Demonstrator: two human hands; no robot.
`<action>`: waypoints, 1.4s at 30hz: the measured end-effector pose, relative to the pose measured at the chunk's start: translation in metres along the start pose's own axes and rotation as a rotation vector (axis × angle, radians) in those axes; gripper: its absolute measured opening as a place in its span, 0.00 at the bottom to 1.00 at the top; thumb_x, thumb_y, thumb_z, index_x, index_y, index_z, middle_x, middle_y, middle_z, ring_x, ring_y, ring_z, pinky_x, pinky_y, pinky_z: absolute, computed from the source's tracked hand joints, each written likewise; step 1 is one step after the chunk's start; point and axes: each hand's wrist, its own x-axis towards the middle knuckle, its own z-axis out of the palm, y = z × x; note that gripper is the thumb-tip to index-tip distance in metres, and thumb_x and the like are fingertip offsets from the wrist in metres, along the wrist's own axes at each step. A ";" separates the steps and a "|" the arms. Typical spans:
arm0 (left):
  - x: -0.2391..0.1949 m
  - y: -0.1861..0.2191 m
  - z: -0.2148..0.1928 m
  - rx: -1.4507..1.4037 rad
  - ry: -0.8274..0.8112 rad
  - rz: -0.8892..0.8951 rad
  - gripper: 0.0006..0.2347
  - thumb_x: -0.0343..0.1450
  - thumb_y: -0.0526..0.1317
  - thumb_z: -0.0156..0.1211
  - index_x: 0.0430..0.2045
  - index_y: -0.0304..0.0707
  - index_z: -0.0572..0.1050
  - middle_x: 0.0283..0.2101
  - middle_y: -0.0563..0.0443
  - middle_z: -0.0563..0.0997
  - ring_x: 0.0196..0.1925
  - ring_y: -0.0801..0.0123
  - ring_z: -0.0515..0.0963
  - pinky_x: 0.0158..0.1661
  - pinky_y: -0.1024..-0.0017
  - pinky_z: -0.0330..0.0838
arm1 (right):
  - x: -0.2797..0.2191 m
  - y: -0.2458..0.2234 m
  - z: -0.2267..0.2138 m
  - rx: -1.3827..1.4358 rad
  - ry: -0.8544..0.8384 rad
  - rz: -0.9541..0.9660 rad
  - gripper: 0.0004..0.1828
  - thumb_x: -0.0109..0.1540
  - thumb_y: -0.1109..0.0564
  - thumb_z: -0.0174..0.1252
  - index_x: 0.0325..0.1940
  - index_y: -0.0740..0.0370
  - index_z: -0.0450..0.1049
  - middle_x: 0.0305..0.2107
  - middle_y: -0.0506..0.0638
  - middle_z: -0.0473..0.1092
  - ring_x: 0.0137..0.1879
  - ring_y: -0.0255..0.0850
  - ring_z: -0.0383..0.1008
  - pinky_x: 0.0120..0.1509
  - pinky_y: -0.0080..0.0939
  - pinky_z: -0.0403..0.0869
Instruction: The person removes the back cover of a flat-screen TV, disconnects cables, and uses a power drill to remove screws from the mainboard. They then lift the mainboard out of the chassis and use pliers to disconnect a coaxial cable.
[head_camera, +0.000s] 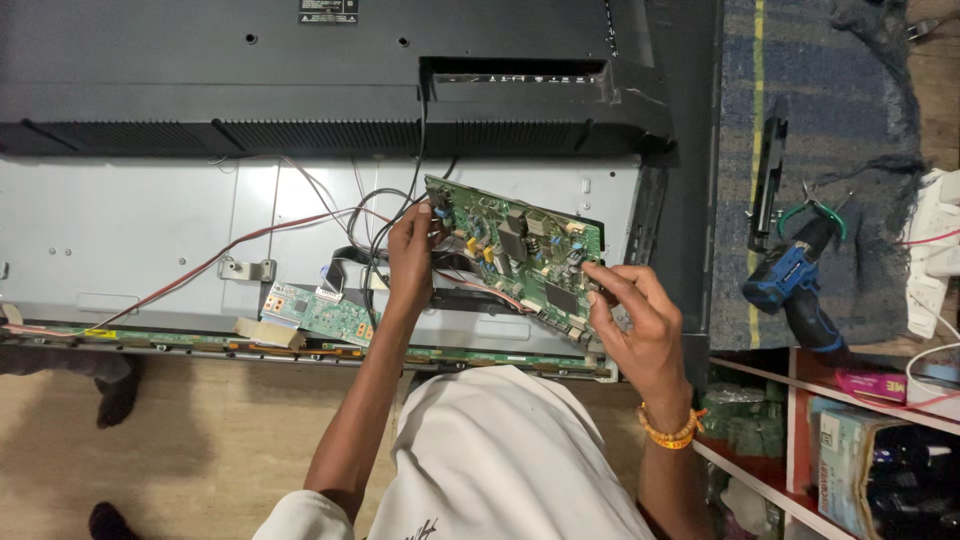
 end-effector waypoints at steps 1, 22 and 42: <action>0.000 0.000 0.000 0.004 0.001 -0.007 0.16 0.81 0.47 0.47 0.31 0.33 0.75 0.30 0.56 0.70 0.34 0.75 0.70 0.47 0.70 0.74 | 0.000 0.001 0.000 -0.001 -0.001 0.007 0.19 0.62 0.67 0.63 0.57 0.61 0.78 0.41 0.54 0.73 0.38 0.36 0.77 0.37 0.34 0.76; 0.002 -0.009 -0.003 -0.075 -0.012 -0.001 0.15 0.81 0.45 0.48 0.39 0.30 0.77 0.31 0.56 0.71 0.34 0.76 0.67 0.44 0.72 0.70 | 0.002 0.000 0.002 0.023 -0.008 0.011 0.17 0.62 0.66 0.63 0.56 0.62 0.78 0.42 0.54 0.73 0.39 0.36 0.77 0.38 0.33 0.76; 0.001 -0.009 -0.003 -0.085 -0.021 -0.018 0.15 0.80 0.45 0.47 0.45 0.29 0.77 0.36 0.51 0.79 0.39 0.74 0.76 0.49 0.71 0.75 | -0.009 0.014 0.011 0.075 0.024 0.035 0.30 0.62 0.66 0.64 0.68 0.64 0.65 0.45 0.56 0.73 0.47 0.38 0.78 0.49 0.36 0.81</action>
